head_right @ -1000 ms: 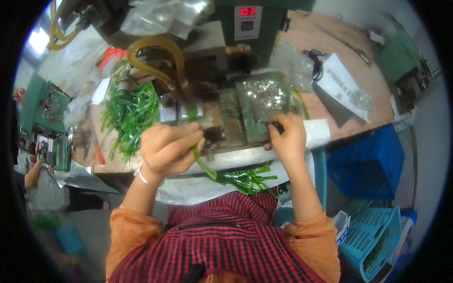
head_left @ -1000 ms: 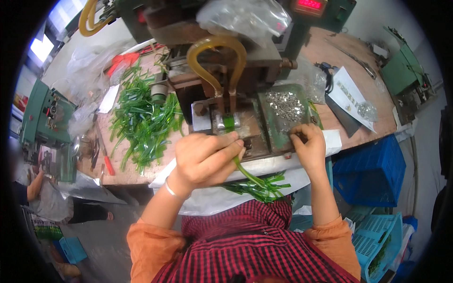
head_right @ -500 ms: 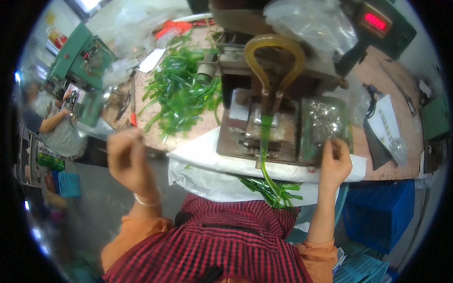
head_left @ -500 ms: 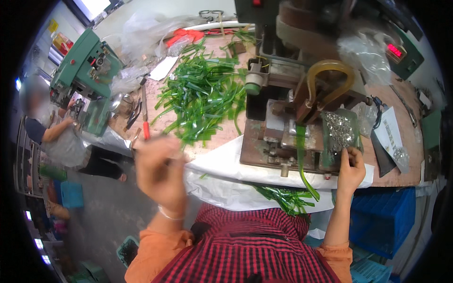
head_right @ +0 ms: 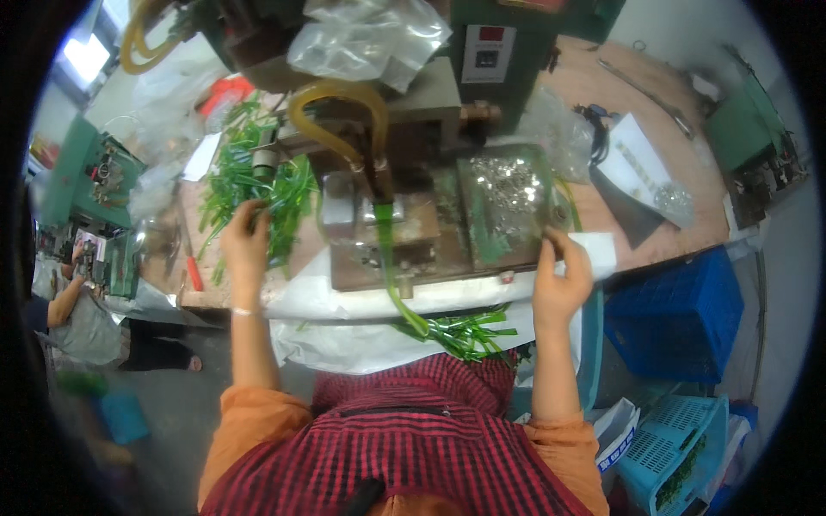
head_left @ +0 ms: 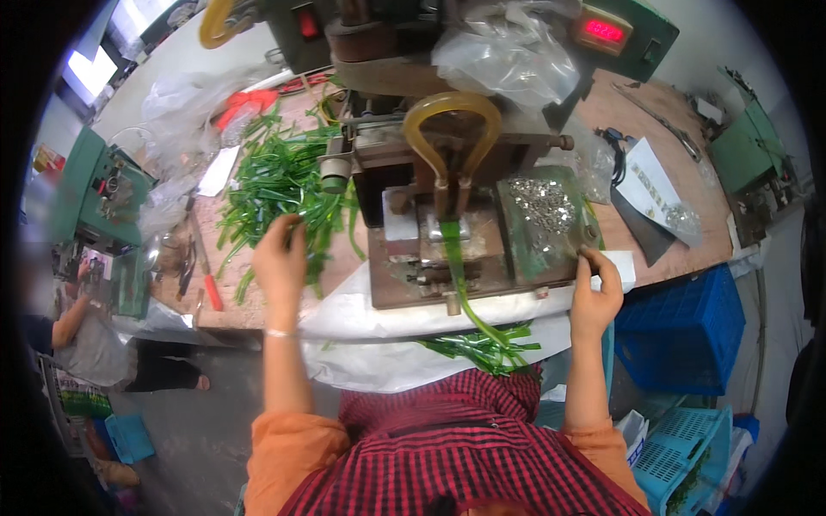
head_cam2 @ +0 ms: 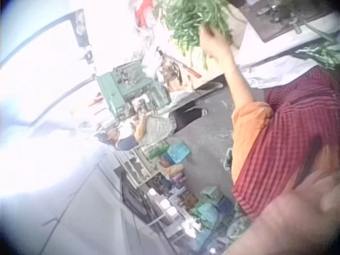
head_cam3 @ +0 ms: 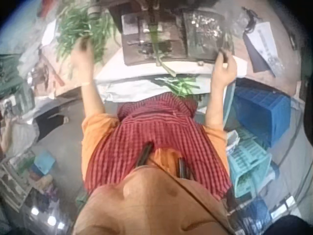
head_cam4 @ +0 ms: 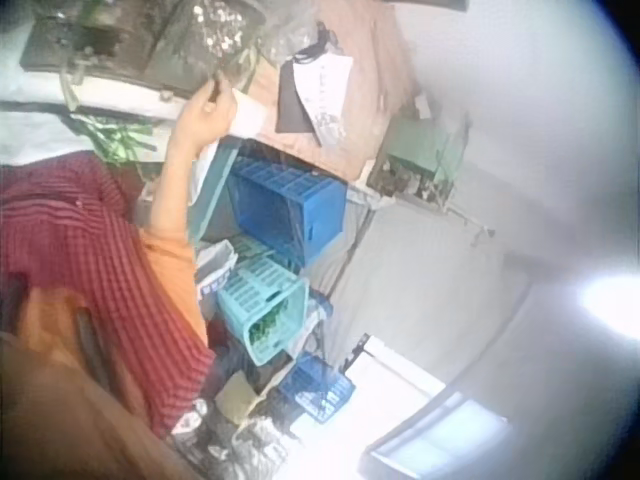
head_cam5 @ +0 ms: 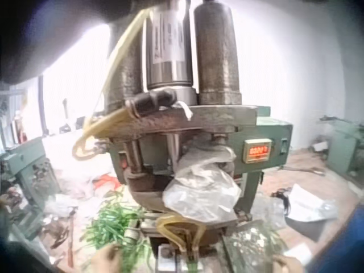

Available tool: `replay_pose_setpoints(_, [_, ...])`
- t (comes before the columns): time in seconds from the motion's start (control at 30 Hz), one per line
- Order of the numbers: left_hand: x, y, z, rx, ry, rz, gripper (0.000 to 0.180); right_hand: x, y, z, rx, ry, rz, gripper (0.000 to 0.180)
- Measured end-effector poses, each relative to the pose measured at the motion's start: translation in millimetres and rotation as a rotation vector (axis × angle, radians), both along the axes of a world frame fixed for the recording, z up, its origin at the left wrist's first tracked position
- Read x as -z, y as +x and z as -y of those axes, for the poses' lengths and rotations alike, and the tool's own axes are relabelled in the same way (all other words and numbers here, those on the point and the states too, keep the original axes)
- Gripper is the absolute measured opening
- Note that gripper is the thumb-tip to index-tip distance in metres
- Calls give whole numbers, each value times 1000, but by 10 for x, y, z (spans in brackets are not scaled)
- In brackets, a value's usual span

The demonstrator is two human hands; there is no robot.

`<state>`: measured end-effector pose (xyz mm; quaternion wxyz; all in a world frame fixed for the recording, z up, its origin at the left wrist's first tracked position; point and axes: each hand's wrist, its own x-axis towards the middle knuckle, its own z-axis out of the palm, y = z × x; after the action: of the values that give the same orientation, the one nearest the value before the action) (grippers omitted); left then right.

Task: The person repeatedly inserts green plastic stems into a press machine, adds small clear beads, and removes the assembled units. The process is continuous and repetitive throughout the clip.

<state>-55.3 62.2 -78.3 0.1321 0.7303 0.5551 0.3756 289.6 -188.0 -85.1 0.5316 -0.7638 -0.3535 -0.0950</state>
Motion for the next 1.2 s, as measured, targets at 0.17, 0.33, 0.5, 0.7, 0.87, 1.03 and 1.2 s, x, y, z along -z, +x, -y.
replay_pose_setpoints(0.17, [-405,-153,166,246,-364,507,26,-328,-175,42,-183,129,-271,14])
replay_pose_setpoints(0.33, [-390,251,177,384,-366,763,30,-978,-547,-724,-547,176,-182,16])
replay_pose_setpoints(0.5, [-81,275,420,165,-331,724,15,-814,-834,-1036,-574,250,-488,21])
replay_pose_setpoints(0.7, [-831,519,719,363,73,813,6,-906,-874,-1041,-694,329,-745,35])
replay_pose_setpoints(0.87, [-1018,609,914,704,662,325,11,-1054,-1042,-901,-737,373,-757,44])
replay_pose_setpoints(1.03, [-941,1000,982,870,875,-101,21,-1165,-788,-710,-718,73,-488,58])
replay_pose_setpoints(1.2, [-830,1111,852,933,917,-13,20,-439,273,-605,-148,283,-341,59])
